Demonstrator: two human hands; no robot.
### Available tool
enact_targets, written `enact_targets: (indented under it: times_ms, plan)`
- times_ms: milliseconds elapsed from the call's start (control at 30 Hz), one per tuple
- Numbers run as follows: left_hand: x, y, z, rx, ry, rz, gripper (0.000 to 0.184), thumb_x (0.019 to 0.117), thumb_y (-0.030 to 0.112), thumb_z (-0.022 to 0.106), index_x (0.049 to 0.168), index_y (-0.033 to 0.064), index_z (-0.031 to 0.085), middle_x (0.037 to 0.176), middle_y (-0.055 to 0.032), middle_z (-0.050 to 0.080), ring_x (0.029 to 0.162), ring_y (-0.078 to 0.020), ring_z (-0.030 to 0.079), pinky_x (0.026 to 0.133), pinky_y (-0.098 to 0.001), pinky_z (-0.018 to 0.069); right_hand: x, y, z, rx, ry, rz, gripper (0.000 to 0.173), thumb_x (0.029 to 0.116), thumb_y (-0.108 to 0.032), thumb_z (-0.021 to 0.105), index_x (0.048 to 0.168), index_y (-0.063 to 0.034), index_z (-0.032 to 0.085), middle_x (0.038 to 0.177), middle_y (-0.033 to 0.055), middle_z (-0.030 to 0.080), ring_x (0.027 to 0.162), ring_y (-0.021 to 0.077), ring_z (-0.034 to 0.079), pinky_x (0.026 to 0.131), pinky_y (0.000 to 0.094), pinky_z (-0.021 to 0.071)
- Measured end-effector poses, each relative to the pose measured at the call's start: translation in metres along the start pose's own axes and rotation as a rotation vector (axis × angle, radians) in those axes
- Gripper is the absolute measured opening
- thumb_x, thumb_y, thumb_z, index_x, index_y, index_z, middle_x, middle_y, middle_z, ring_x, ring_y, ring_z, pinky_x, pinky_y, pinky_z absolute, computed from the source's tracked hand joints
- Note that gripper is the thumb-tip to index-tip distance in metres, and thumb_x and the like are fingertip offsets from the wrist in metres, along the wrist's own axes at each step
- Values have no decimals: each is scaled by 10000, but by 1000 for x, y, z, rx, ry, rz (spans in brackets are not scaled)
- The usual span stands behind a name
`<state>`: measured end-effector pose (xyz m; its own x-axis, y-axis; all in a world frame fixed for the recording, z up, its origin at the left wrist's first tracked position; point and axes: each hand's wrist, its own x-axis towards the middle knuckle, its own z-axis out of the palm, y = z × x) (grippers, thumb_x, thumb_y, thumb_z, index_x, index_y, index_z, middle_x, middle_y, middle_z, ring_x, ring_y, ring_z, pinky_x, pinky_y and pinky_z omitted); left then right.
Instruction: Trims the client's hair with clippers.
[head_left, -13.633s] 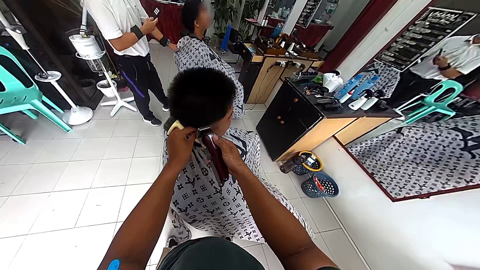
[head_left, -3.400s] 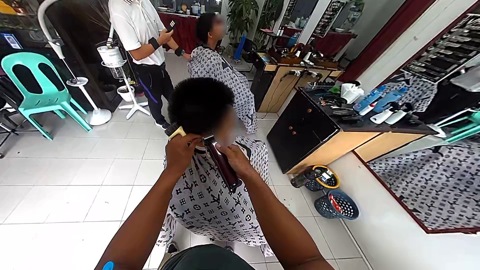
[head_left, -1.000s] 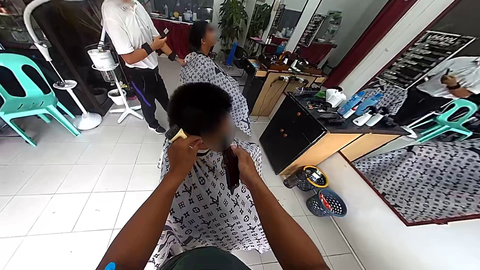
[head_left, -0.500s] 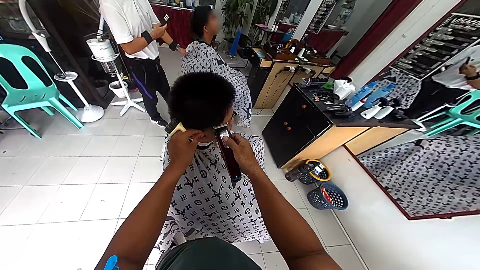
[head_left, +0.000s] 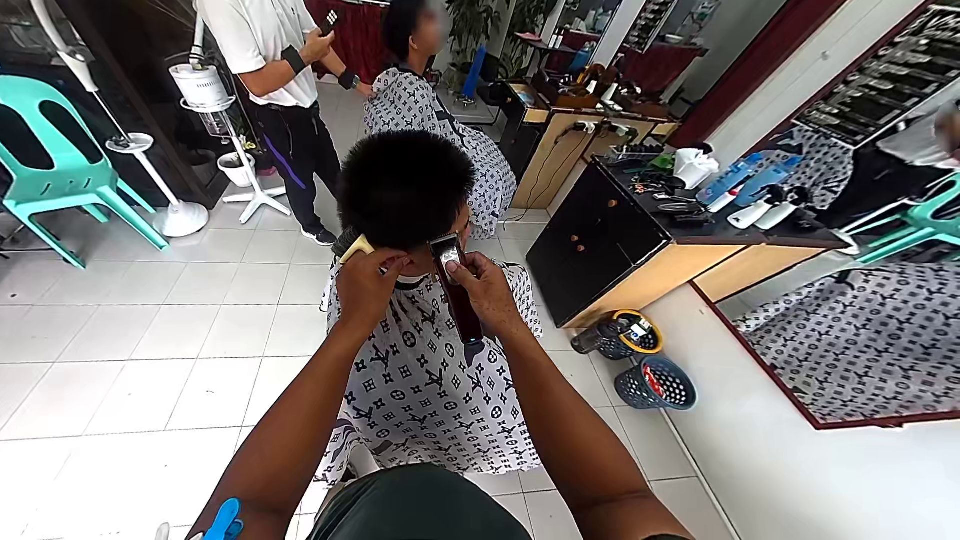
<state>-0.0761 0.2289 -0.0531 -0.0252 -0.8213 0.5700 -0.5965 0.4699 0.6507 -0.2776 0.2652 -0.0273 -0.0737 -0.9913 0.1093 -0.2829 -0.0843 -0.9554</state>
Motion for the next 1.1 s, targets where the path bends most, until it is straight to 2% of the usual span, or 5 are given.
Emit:
enact_targets:
  times_ms: [633,800,900,1033,1100]
  plan:
    - [4,-1,1,-37,-9,-35,141,959,212,728,1027,110,797,903,-84,754,860,-263,701,804,-526,522,-9,9,3,181,12,-39,280,1041,-215,565,1184,21,614,908,108,697,753,185,708,713,364,623]
    - [-29,-4,13,-260,14,452,223,997,238,642,982,52,765,891,-111,750,830,-172,715,792,-353,590,-56,50,-20,442,65,144,453,1065,-302,360,1344,44,442,939,91,679,728,171,696,669,339,623]
    - [-12,31,-10,-515,-652,270,245,991,243,677,1112,45,756,881,-19,743,766,-45,680,757,-241,570,-88,75,-22,505,56,304,504,1105,-389,231,1306,-6,490,875,73,675,694,160,671,632,323,594]
    - [5,57,9,-980,-382,16,145,996,154,613,1022,65,723,792,81,715,617,8,632,547,-162,525,-119,94,-18,594,-3,446,653,1095,-484,63,1099,-55,555,709,49,649,530,129,612,494,268,544]
    - [13,65,16,-898,-576,-211,187,1031,123,546,1115,21,679,831,18,706,668,-61,659,565,-217,538,-126,99,-18,624,-8,453,675,1088,-485,38,1093,-40,546,708,59,641,520,133,603,488,268,538]
